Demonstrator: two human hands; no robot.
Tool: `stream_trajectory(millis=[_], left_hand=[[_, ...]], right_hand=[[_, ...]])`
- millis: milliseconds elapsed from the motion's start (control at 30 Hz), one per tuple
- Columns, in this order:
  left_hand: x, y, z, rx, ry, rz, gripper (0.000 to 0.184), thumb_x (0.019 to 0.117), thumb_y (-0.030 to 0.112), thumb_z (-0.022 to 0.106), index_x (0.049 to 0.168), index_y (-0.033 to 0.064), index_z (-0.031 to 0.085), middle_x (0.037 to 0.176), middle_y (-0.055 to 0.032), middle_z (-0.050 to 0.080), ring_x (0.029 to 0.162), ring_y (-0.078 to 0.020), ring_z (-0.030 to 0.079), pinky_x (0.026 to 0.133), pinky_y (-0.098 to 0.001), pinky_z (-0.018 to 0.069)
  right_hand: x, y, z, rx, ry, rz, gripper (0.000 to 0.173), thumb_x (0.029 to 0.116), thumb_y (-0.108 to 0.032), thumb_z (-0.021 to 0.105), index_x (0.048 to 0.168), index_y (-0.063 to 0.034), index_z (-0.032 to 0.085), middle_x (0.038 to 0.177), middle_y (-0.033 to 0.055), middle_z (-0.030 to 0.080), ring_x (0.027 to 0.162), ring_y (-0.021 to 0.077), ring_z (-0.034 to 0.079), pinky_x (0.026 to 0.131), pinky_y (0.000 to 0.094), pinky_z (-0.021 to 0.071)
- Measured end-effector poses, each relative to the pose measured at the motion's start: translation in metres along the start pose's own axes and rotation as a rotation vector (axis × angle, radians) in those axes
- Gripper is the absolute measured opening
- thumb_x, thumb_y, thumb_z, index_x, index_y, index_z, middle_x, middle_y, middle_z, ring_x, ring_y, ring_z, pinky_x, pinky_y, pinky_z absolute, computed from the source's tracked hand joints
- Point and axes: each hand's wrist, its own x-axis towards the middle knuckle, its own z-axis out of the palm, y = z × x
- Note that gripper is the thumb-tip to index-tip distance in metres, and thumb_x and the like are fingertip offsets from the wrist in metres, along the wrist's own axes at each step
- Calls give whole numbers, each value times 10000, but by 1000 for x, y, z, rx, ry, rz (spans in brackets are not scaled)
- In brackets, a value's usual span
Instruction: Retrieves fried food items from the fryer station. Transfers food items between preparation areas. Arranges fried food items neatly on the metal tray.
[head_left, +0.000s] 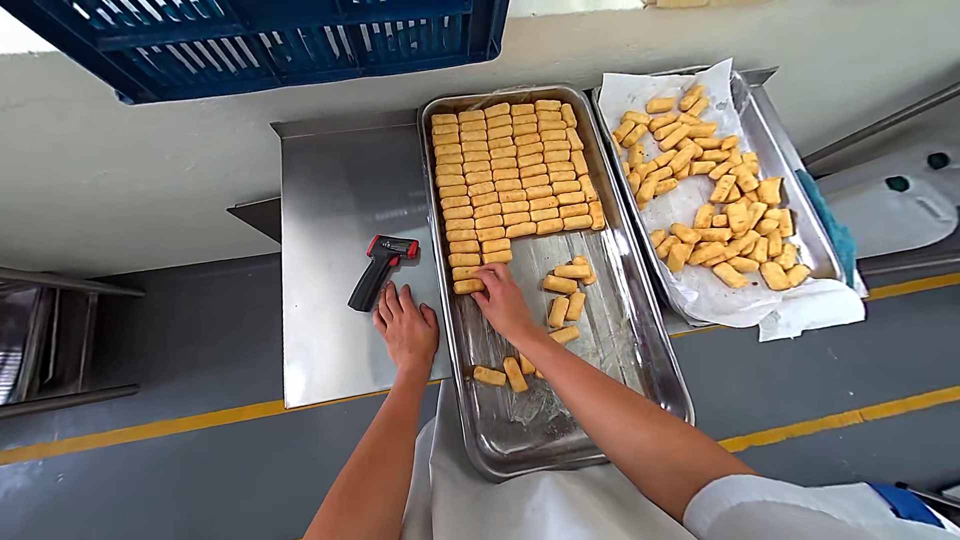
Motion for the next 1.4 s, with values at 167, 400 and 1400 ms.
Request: stream_trajectory(millis=[167, 400, 1400], left_hand=[[-1, -3, 3, -13, -12, 2, 521, 992, 321, 378, 1418, 74, 547, 1595, -171, 403, 1506, -362, 323, 1189, -590, 243], [1, -2, 1, -40, 2, 1, 518, 989, 314, 402, 1404, 48, 563, 1576, -206, 426, 1498, -388, 340, 1195, -602, 239], [30, 93, -47, 177, -440, 505, 303, 955, 54, 616, 1246, 64, 699, 1276, -188, 654, 1282, -383, 559, 1112, -584, 384]], right_hand=[[9, 1, -38, -99, -167, -2, 350, 946, -147, 720, 1285, -81, 664, 1351, 163, 597, 1145, 325, 656, 920, 490, 580], [5, 72, -142, -646, -283, 168, 369, 872, -133, 739, 1233, -65, 710, 1244, 195, 649, 1203, 425, 565, 971, 640, 421], [12, 40, -77, -204, -325, 167, 598, 865, -97, 787, 1422, -107, 570, 1397, 221, 536, 1247, 423, 573, 962, 569, 540]])
